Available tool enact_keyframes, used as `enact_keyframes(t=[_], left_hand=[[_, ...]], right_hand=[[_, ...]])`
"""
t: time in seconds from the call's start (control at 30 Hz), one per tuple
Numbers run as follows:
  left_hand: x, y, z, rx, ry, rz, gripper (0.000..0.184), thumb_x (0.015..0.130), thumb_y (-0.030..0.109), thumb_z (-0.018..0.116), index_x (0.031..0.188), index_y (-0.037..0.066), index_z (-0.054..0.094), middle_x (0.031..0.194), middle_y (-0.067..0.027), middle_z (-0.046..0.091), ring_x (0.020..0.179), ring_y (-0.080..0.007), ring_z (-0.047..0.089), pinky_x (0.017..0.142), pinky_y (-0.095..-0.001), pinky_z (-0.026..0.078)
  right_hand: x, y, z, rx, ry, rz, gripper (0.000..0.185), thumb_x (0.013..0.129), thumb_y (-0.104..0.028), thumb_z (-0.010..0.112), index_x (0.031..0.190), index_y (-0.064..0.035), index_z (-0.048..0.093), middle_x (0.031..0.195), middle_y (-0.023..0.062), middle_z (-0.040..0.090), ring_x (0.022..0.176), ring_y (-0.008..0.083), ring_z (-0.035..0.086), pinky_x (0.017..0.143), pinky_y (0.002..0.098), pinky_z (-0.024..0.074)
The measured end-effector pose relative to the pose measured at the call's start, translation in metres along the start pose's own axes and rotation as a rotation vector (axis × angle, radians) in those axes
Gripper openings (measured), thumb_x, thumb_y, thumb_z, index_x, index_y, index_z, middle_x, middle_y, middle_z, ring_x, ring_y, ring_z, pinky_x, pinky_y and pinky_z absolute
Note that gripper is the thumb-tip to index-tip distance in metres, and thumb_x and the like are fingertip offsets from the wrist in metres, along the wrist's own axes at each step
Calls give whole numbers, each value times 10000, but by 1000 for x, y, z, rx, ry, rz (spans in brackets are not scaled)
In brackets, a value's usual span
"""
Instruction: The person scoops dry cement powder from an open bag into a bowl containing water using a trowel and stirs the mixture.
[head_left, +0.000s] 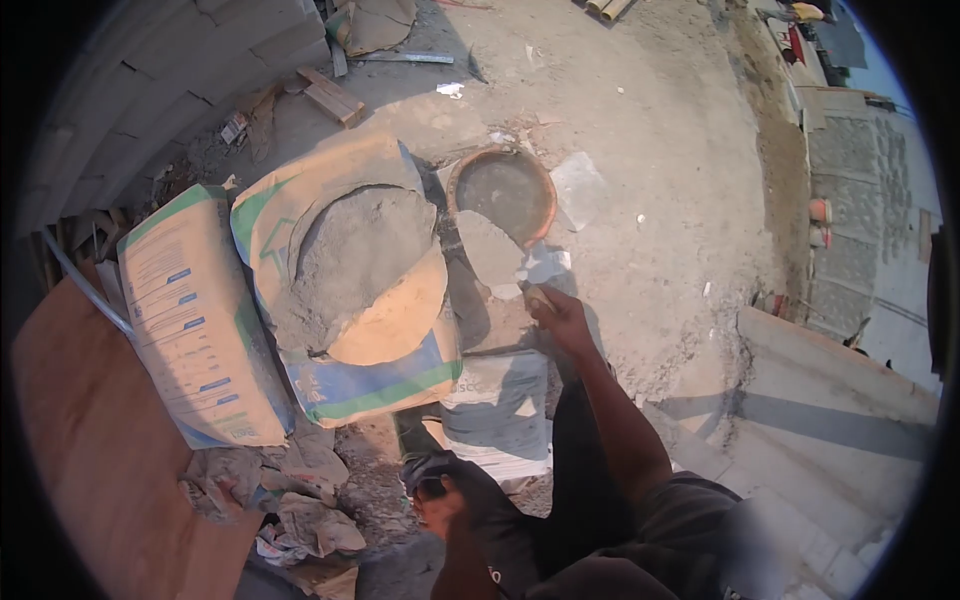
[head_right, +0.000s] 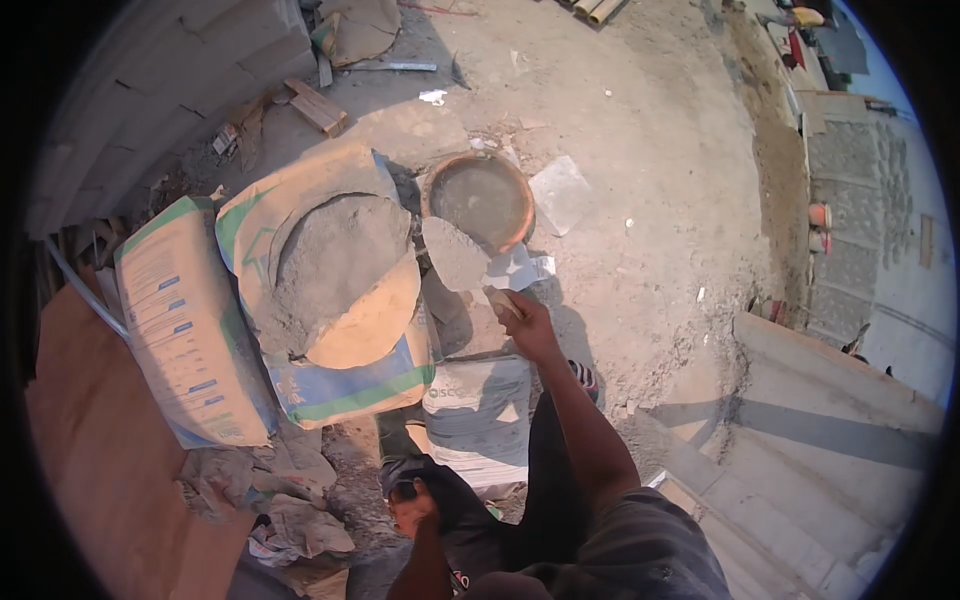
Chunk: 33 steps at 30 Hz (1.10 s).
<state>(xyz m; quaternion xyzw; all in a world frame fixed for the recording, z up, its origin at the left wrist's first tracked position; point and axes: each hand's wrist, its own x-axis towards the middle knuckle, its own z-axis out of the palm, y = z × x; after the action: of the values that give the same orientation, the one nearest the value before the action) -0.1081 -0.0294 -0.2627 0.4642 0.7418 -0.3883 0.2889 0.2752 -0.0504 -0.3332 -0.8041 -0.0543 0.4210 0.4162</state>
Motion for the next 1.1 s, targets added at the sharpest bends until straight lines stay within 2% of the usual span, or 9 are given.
enact_keyframes(t=[0.07,0.17,0.27,0.37,0.6,0.7,0.87,1.0,1.1], left_hand=[[-3,1,-2,3,-24,-7,782,912,625,585,1501,124,473,1548,-150,471,1427,-353,445,1174,-570,306],[-4,3,0,17,-37,-14,779,916,626,578,1502,123,471,1549,-156,473,1421,-356,456,1188,-559,300],[-3,2,3,35,-19,-2,779,920,624,569,1505,122,466,1545,-165,480,1423,-356,458,1194,-548,298],[-7,3,3,55,-16,0,778,918,622,564,1509,125,462,1545,-163,485,1431,-351,451,1200,-549,287],[-3,12,4,138,9,-22,759,895,613,556,1492,150,484,1553,-100,473,1447,-340,424,1187,-616,256],[-6,16,3,162,31,-20,734,904,603,565,1483,156,504,1546,-113,493,1445,-332,441,1186,-598,275],[-5,16,2,172,30,-41,717,908,582,556,1480,153,503,1536,-116,492,1439,-326,438,1189,-585,272],[-4,13,-2,165,63,-54,692,912,561,540,1462,143,505,1491,-121,508,1417,-324,443,1175,-582,279],[-7,15,-11,105,85,-58,676,907,561,552,1439,145,519,1469,-112,523,1400,-312,461,1167,-567,292]], right_hand=[[-1,10,-23,40,141,-9,408,963,-292,721,1302,-67,681,966,109,743,816,188,682,775,360,542],[49,46,-43,-384,398,-289,417,947,-303,735,1293,-74,692,912,93,730,750,163,649,738,353,534],[113,66,-52,-273,219,45,449,936,-350,735,1279,-64,699,921,119,742,804,184,690,773,359,539],[139,70,-29,-185,256,-20,459,918,-401,723,1257,-93,711,970,155,758,918,286,737,818,405,551],[140,24,-20,-695,337,156,395,876,-440,728,1210,-229,737,1143,138,743,1113,358,690,946,477,535],[137,25,-20,-891,453,67,393,905,-416,684,1166,-121,688,1098,163,744,1092,370,693,904,496,546],[134,24,-26,-1152,538,95,395,911,-353,684,1230,-137,598,1138,163,709,1080,353,698,881,513,548],[110,13,-30,-743,677,152,391,890,-239,708,1210,-61,570,1126,210,696,1055,397,684,910,502,532],[68,-1,-16,-518,655,-158,398,917,-175,691,1262,-30,556,1093,247,692,1050,438,670,883,490,518]])
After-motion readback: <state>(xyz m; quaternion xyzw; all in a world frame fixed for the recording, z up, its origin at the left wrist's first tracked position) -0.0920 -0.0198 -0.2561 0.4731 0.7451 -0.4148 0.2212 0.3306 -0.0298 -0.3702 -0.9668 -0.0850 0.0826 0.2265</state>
